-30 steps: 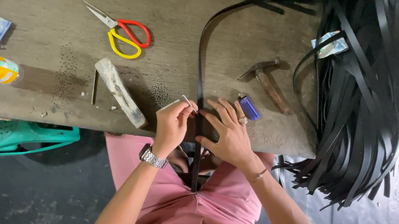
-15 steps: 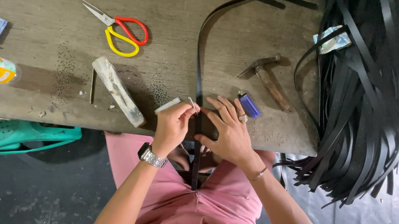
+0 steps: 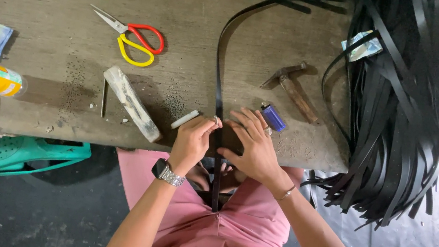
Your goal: The person uses a hammer and a metal punch to create holes along a black leather strap. They repeatedly position the punch on the strap and strike it with the hammer, then reposition for the next hole.
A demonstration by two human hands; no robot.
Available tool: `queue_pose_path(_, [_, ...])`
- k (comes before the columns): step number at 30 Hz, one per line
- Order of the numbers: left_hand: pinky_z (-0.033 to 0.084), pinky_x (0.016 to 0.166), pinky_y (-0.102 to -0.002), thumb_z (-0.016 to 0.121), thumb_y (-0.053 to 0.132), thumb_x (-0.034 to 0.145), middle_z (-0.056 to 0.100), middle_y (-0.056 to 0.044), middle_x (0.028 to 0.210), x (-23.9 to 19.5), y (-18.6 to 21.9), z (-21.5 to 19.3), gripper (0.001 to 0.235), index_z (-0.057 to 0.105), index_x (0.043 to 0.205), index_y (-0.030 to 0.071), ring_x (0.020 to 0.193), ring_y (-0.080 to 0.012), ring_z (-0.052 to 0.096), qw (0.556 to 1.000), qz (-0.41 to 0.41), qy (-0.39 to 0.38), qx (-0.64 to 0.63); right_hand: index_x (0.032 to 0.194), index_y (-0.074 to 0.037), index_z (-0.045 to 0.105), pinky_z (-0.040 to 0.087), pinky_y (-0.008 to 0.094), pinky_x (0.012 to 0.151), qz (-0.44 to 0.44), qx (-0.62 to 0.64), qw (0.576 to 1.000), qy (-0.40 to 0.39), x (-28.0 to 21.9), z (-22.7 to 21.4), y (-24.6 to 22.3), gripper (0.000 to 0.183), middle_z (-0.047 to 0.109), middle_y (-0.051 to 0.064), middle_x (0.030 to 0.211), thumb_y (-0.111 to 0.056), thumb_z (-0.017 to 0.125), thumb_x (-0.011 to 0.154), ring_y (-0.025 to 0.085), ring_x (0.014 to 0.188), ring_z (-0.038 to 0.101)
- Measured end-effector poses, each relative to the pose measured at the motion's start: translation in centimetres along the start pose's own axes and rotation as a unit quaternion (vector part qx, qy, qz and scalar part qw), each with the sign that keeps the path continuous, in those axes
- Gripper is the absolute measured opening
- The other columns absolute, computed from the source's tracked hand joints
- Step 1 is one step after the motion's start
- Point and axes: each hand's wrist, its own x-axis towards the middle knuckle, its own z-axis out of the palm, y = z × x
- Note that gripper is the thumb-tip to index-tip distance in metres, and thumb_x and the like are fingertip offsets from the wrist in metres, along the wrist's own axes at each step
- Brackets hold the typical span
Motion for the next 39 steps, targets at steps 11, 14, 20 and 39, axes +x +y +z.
queue_pose_path(11, [0.061,0.076,-0.033,0.056,-0.008,0.097,0.071,-0.007,0.08,0.6,0.6,-0.4,0.024,0.074,0.093,0.009,0.076,-0.0261,0.073,0.999,0.01,-0.011,-0.029,0.125,-0.008,0.065,0.052,0.052,0.083,0.267,-0.316,0.906,-0.092,0.9,-5.7,10.5,0.038,0.059,0.011,0.11,-0.038,0.056,0.105,0.031,0.104,0.061])
queue_pose_path(14, [0.061,0.076,-0.033,0.057,-0.006,0.097,0.071,-0.007,0.081,0.3,0.4,-0.2,0.023,0.073,0.092,0.01,0.076,-0.026,0.073,1.0,0.013,-0.011,-0.023,0.122,-0.003,0.057,0.056,0.054,0.075,0.306,-0.247,0.914,-0.099,1.6,-6.2,9.5,0.04,0.063,0.017,0.105,-0.04,0.053,0.106,0.038,0.095,0.069])
queue_pose_path(20, [0.06,0.072,-0.033,0.058,-0.003,0.098,0.068,-0.006,0.077,0.1,-0.3,0.0,0.021,0.073,0.091,0.01,0.074,-0.0264,0.072,1.0,0.02,-0.009,-0.014,0.105,-0.005,0.059,0.044,0.044,0.055,0.296,0.002,0.955,-0.024,1.9,-9.4,2.2,0.034,0.055,0.017,0.063,-0.038,0.065,0.099,0.038,0.061,0.061])
queue_pose_path(39, [0.06,0.069,-0.033,0.06,0.002,0.099,0.064,-0.002,0.075,-0.3,-0.5,0.3,0.019,0.072,0.092,0.015,0.071,-0.0246,0.069,0.999,0.028,-0.009,0.045,0.114,-0.005,0.059,0.052,0.044,0.046,0.186,0.071,0.973,-0.113,2.8,-10.4,-4.9,0.025,0.067,0.019,0.064,-0.022,0.062,0.095,0.04,0.055,0.07])
